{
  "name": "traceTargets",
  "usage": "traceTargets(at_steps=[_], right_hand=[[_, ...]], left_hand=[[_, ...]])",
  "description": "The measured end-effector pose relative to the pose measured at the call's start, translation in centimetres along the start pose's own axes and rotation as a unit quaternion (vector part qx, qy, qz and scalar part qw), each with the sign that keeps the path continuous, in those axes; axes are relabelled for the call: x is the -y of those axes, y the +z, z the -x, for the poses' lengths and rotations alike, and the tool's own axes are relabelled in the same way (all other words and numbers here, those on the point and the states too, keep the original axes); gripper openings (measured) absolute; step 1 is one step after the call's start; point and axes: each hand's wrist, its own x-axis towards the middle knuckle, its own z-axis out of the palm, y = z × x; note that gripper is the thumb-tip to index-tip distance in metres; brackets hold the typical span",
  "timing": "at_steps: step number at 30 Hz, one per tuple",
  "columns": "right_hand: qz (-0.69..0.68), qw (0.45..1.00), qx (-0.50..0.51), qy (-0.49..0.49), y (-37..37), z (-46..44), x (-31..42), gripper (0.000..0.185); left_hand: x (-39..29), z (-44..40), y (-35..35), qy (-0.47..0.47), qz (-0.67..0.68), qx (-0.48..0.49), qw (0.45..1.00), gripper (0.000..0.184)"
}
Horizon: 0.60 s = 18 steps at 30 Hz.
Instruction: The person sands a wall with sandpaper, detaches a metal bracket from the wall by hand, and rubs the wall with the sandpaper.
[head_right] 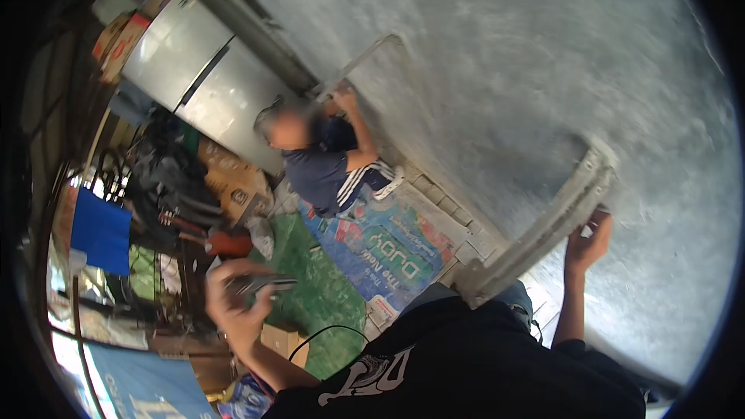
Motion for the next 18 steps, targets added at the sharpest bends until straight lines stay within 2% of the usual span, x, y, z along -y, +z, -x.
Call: traceTargets(at_steps=[1,2,3,5,8,11,12,13,15,17,18], right_hand=[[-0.016,1.000,0.019,-0.012,0.0,0.2,-1.1,0.040],[-0.011,0.999,0.035,-0.005,0.1,0.1,-1.0,0.039],[-0.001,0.999,0.049,0.003,0.0,0.1,-0.9,0.039],[-0.005,0.998,0.055,0.000,0.2,0.4,-0.8,0.037],[-0.010,0.998,0.064,0.025,-0.1,0.3,-0.2,0.037],[0.007,0.999,0.049,0.011,0.0,0.2,-0.1,0.039],[-0.003,0.999,0.047,0.027,-0.1,0.2,0.1,0.041],[-0.025,0.998,0.054,0.022,-0.3,0.0,0.4,0.041],[-0.034,0.999,0.024,0.025,-0.7,-0.6,1.4,0.028],[-0.033,0.999,-0.002,0.037,-0.8,-0.8,1.9,0.028],[-0.026,0.999,-0.016,0.021,-0.2,-0.4,1.4,0.027]], left_hand=[[2.2,1.9,-0.1,-0.134,-0.028,0.039,0.990,0.043],[4.8,4.0,0.5,-0.207,-0.004,0.067,0.976,0.042],[7.4,6.2,1.7,-0.275,0.027,0.098,0.956,0.041],[11.1,11.3,3.6,-0.347,-0.026,0.165,0.923,0.040],[15.6,19.8,7.6,-0.306,-0.052,0.157,0.937,0.033],[14.5,23.5,10.1,-0.328,-0.005,0.113,0.938,0.030],[14.1,23.6,10.2,-0.322,-0.029,0.119,0.939,0.029],[14.4,24.2,10.3,-0.368,-0.007,0.115,0.922,0.024],[15.1,24.2,9.3,-0.483,-0.002,0.216,0.849,0.029],[16.5,24.0,8.6,-0.563,0.094,0.373,0.731,0.041],[17.6,24.7,9.0,-0.571,0.111,0.388,0.715,0.044]])
